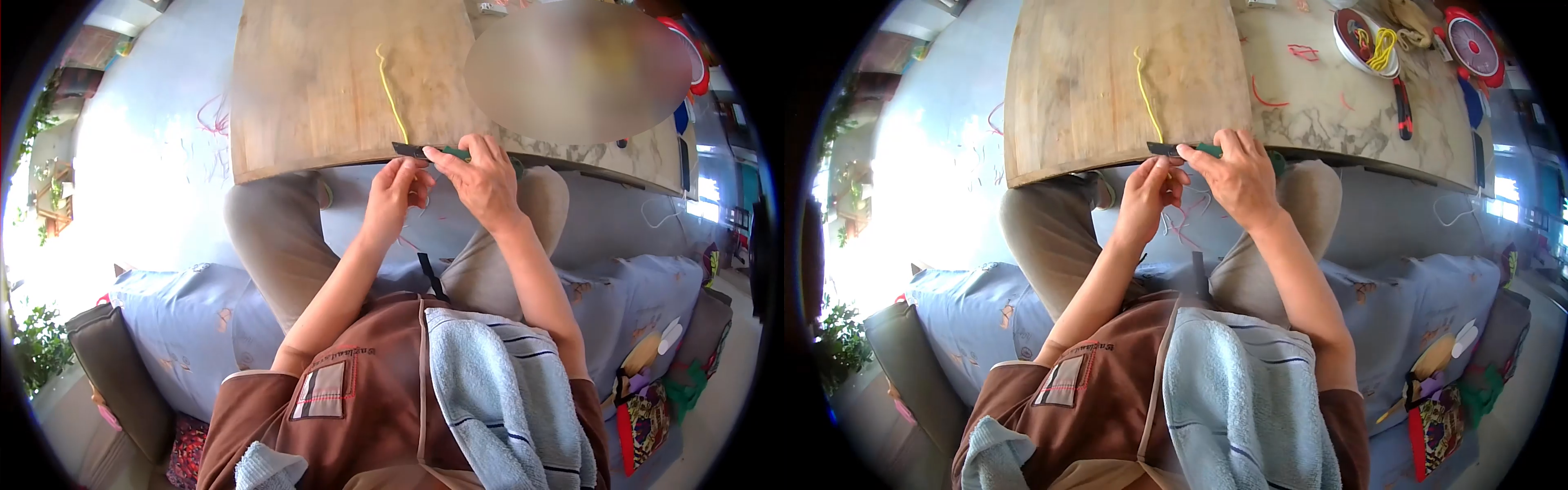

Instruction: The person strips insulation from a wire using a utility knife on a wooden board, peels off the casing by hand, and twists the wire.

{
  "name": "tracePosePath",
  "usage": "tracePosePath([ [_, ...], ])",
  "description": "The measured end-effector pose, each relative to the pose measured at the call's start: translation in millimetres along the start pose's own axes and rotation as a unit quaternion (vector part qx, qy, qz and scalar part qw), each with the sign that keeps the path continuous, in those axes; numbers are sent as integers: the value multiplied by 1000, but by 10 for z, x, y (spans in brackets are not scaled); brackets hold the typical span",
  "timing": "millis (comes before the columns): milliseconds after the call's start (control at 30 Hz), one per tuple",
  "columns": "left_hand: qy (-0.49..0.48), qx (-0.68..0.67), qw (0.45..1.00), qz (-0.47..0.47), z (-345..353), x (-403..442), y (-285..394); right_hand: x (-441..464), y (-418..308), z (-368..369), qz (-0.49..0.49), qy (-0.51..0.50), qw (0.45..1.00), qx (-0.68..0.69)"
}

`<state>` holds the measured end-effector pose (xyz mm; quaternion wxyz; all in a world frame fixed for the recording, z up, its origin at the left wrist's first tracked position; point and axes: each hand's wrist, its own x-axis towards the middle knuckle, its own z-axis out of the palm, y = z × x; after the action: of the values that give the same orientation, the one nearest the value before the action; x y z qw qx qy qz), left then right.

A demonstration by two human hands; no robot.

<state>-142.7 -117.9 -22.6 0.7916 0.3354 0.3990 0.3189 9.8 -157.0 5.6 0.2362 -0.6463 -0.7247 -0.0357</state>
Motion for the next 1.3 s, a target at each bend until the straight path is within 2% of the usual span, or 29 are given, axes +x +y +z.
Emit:
tracePosePath([
  [133,-1,70,997,18,-72,8,-16,4,5,-40,-10,-13,1000,15],
  [367,-4,40,999,14,-64,5,-11,-36,5,-34,-6,-5,1000,15],
  [667,-20,115,993,12,-145,30,58,-8,-61,29,21,20,1000,11],
  [967,-30,107,994,-10,-152,42,111,32,-38,160,23,54,998,1],
  [1167,-12,0,999,-32,-120,48,77,13,-10,58,18,29,999,-10],
  [1300,-16,73,997,-11,-110,52,89,-30,45,85,16,28,999,-26],
])
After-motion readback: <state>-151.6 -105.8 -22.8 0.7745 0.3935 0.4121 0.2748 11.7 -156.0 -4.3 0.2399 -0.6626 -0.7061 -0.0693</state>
